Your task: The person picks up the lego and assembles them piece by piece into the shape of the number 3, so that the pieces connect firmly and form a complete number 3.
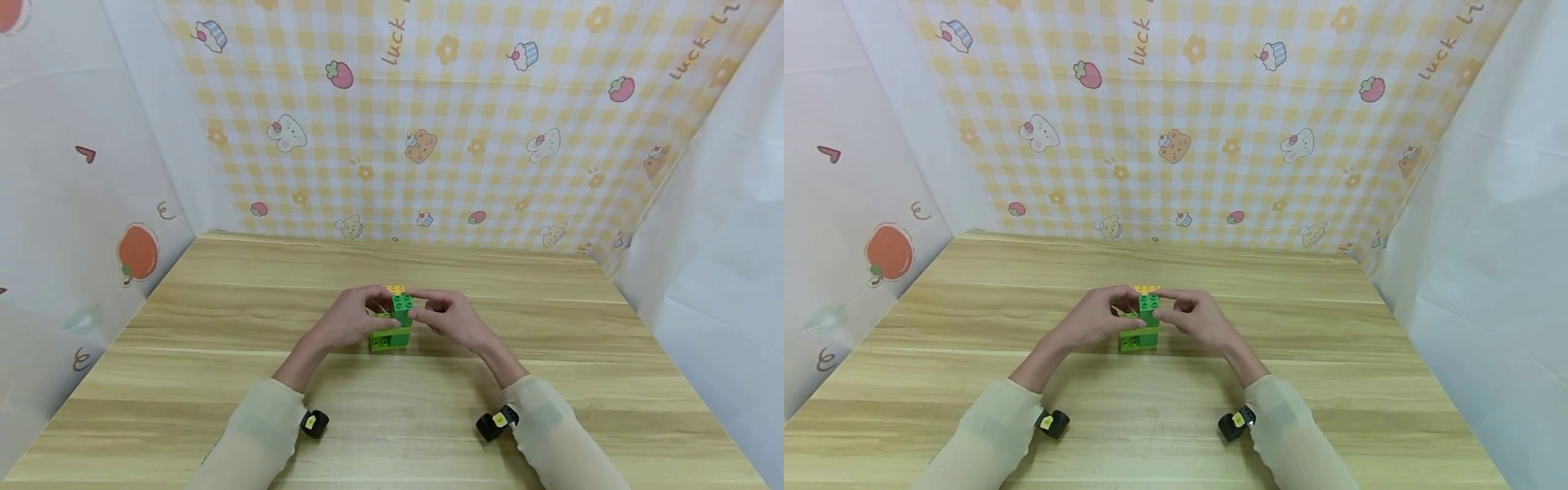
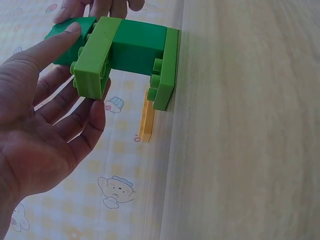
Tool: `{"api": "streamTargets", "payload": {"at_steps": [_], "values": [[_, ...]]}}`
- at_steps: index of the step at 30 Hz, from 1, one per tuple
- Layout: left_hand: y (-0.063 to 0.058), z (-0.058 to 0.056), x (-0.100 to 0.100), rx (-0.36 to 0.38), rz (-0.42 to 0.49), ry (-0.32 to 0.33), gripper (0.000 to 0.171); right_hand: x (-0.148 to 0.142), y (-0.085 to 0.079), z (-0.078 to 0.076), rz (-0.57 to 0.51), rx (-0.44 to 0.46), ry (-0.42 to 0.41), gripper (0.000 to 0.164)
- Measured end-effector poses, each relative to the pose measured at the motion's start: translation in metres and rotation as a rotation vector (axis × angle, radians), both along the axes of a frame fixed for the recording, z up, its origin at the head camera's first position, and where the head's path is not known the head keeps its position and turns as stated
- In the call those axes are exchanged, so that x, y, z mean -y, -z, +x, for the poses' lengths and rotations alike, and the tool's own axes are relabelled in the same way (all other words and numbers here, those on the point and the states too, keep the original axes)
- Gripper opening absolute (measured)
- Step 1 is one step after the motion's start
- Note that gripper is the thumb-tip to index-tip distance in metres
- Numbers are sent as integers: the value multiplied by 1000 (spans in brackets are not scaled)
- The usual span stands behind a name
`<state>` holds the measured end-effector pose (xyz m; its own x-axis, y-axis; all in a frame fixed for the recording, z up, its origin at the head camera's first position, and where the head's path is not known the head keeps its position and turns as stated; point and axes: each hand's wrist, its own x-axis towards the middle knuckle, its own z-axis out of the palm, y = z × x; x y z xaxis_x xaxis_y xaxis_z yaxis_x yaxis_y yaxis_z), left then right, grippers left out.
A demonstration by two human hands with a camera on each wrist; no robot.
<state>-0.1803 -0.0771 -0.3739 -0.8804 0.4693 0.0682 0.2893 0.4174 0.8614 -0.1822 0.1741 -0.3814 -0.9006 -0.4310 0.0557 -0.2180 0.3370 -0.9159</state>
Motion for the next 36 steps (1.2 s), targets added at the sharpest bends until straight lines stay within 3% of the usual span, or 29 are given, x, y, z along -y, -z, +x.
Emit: {"api": "streamTargets", "payload": {"at_steps": [13, 36], "values": [[3, -1, -3, -29, -74, -8, 37, -2, -1, 1, 4, -22, -1, 41], [4, -3, -2, -46, -99, -11, 34, -2, -2, 1, 37, -26, 16, 41]]}}
